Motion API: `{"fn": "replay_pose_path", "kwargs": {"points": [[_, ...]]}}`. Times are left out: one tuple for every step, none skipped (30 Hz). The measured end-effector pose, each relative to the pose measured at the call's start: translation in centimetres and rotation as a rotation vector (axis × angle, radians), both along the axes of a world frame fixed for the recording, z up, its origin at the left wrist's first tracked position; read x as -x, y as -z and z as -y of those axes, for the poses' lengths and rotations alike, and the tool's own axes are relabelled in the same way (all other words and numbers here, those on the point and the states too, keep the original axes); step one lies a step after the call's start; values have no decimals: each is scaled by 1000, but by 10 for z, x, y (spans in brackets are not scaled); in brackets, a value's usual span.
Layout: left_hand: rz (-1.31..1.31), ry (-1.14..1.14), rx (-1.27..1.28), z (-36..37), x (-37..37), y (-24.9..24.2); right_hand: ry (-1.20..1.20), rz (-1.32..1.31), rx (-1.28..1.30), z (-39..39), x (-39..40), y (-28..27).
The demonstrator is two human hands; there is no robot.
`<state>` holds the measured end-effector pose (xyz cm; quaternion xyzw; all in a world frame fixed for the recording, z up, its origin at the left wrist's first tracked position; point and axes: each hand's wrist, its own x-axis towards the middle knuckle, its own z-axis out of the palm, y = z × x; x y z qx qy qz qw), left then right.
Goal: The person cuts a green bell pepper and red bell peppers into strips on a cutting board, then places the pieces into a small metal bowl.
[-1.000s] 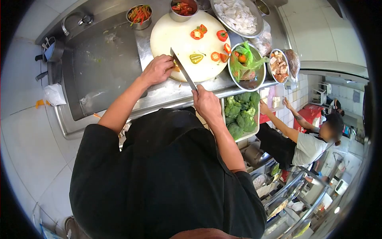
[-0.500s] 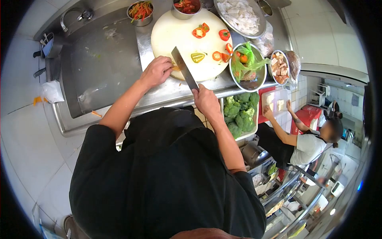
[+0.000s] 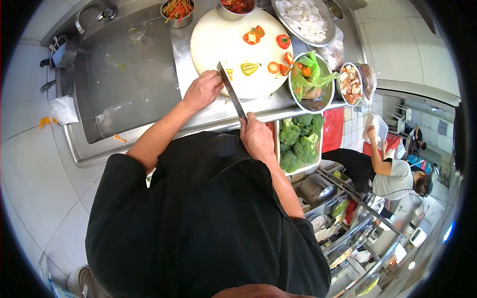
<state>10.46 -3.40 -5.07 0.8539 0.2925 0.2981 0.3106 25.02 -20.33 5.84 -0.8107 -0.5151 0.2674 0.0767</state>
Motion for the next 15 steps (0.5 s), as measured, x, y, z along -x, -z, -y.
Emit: {"fn": "replay_pose_path", "kwargs": {"points": [[3, -3, -4, -1, 1, 3, -7, 8, 13, 0, 0, 9], [6, -2, -9, -2, 1, 6, -11, 15, 25, 0, 0, 15], [11, 3, -14, -2, 1, 7, -6, 0, 30, -3, -2, 18], [-5, 4, -2, -3, 1, 7, -3, -11, 29, -9, -6, 19], [-21, 7, 8, -5, 3, 6, 3, -21, 26, -12, -10, 20], [-38, 12, 19, -6, 2, 0, 74, -118, 38, -10, -14, 20], [-22, -10, 3, -7, -1, -6, 142, -214, 47, -8, -22, 21], [-7, -34, -10, -7, -4, -11, 206, -311, 57, -7, -30, 20], [8, -58, -21, -7, -9, -17, 294, -380, 37, -2, -33, 12], [17, -31, 3, -9, -19, -17, 340, -349, -27, 9, -40, 19], [26, -7, 29, -12, -33, -17, 382, -318, -88, 22, -50, 34], [35, 16, 54, -17, -48, -15, 422, -287, -151, 30, -54, 42], [-42, 29, 41, -25, -66, -11, 590, -487, -48, 18, -45, -9], [-106, 42, 53, -33, -82, -7, 597, -452, -74, 20, -47, -14], [-169, 58, 63, -40, -98, -3, 621, -466, -81, 26, -51, -10]]}}
